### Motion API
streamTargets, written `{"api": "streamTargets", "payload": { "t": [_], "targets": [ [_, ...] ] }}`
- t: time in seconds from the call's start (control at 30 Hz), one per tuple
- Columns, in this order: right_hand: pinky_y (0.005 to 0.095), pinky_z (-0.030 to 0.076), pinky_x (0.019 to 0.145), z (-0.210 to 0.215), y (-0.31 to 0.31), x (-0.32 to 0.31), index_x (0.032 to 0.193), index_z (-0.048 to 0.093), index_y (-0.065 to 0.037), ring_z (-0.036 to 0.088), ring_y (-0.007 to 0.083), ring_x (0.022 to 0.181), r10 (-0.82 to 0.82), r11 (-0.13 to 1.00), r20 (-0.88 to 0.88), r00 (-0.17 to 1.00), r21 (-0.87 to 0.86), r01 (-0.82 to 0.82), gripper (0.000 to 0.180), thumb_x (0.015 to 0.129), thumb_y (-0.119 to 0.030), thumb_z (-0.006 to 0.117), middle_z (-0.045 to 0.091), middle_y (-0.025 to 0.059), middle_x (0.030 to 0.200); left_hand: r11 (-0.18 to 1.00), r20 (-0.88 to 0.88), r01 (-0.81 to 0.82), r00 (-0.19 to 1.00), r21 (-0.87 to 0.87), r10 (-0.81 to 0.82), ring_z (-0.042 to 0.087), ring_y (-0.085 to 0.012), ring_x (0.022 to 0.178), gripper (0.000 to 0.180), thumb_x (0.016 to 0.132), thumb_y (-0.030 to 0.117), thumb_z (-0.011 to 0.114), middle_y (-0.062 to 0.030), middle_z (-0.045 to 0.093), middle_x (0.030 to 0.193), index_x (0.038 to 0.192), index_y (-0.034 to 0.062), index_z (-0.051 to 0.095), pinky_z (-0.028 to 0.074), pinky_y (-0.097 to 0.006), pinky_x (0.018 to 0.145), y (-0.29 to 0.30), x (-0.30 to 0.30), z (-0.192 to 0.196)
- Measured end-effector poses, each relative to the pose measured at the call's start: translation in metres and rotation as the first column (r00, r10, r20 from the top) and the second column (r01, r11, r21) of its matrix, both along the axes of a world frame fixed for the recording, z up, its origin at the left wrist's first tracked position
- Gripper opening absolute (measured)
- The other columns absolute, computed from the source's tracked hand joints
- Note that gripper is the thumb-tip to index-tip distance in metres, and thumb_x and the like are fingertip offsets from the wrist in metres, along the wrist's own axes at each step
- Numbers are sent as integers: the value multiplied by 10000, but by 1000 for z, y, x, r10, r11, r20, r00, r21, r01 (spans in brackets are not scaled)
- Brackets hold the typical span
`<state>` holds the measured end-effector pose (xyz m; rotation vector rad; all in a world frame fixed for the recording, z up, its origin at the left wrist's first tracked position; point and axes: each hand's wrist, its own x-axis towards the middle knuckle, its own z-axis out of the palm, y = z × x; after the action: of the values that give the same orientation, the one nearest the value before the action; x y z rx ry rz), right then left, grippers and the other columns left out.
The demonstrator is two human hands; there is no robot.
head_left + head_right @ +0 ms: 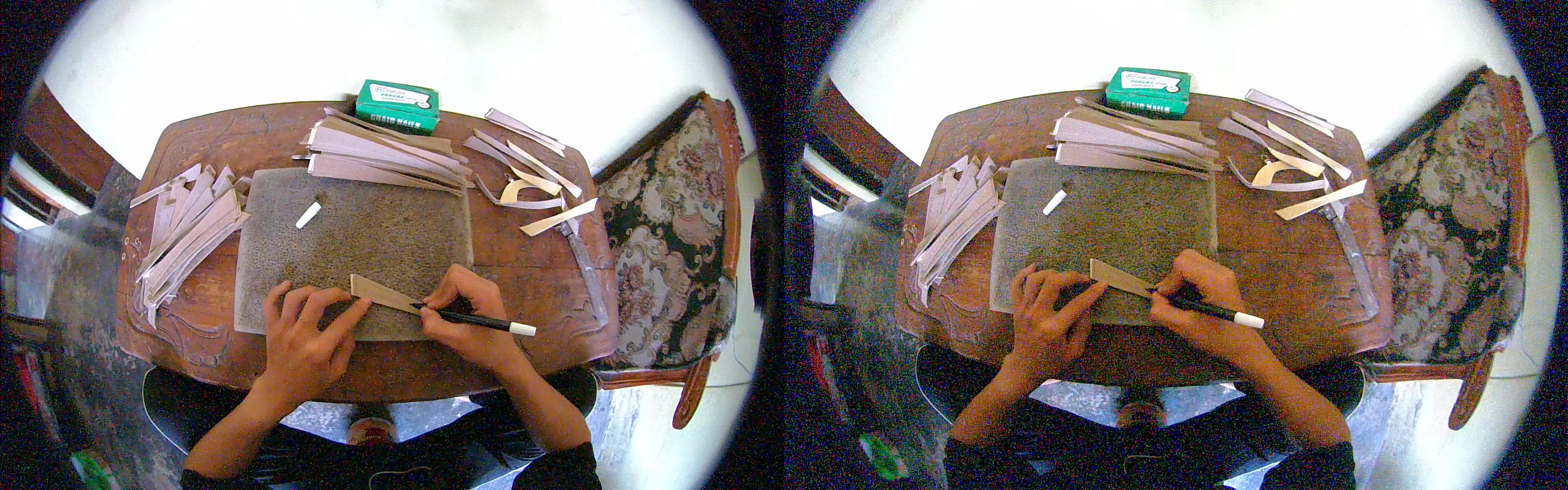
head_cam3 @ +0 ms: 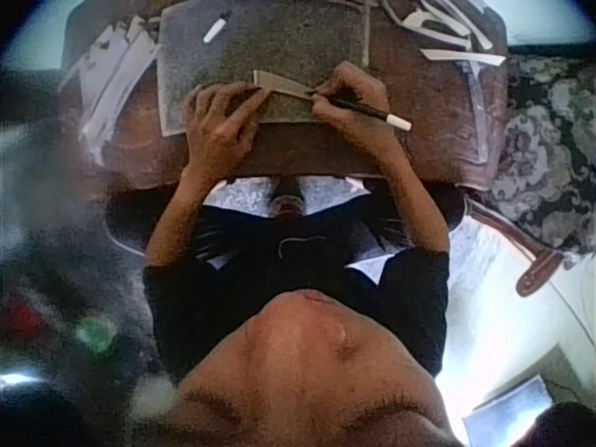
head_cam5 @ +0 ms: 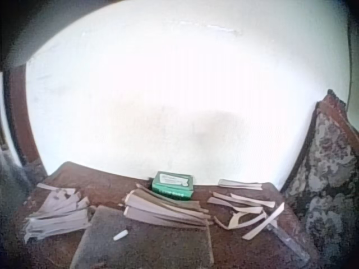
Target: The person marks lines on small wooden strips using a black marker. They repeatedly pick up a strip, draw a line along its length, and place it aside, continuing this process throughout the clip.
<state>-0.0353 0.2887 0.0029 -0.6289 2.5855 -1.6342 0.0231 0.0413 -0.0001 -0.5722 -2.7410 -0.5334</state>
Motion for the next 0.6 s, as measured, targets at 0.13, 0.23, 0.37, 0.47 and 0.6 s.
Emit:
{"api": "streamTargets", "payload": {
  "t": [0.13,0.23,0.37,0.47,0.6],
  "targets": [
    [296,490,633,6,2,4,742,577,-32,639,173,707,1,1000,37,999,1,-1,201,722,-31,777,643,83,769,1000,-11,-1,1000,-1,1,556,-302,1073,459,774,157,705,-40,642,1197,1230,208,716,326,-553,1092,1,0,0],
    [292,486,634,14,4,8,743,573,-34,632,168,706,13,1000,64,998,3,-14,206,728,-36,779,644,82,770,1000,-11,-21,1000,1,21,555,-296,1073,447,797,156,695,-40,640,1199,1242,193,709,327,-547,1085,2,-1,0],
    [287,481,634,9,7,7,740,571,-36,623,166,695,4,999,10,1000,35,-4,207,732,-38,777,637,79,762,999,-8,-36,999,-10,36,541,-277,1086,473,801,157,690,-26,628,1225,1274,180,687,315,-541,1084,3,-1,-1],
    [282,477,629,8,4,8,734,564,-37,619,163,693,-20,999,41,999,28,19,211,730,-30,776,627,76,752,999,-32,-31,999,-40,30,512,-247,1117,532,766,162,698,8,601,1243,1296,184,666,293,-539,1090,3,-1,-4],
    [281,472,619,3,3,7,734,556,-32,617,162,690,-29,999,40,999,16,28,218,725,-21,774,619,75,744,995,-31,-15,999,-103,12,498,-249,1122,554,753,166,702,20,586,1276,1304,201,659,303,-540,1083,4,-1,-2]
  ]
}}
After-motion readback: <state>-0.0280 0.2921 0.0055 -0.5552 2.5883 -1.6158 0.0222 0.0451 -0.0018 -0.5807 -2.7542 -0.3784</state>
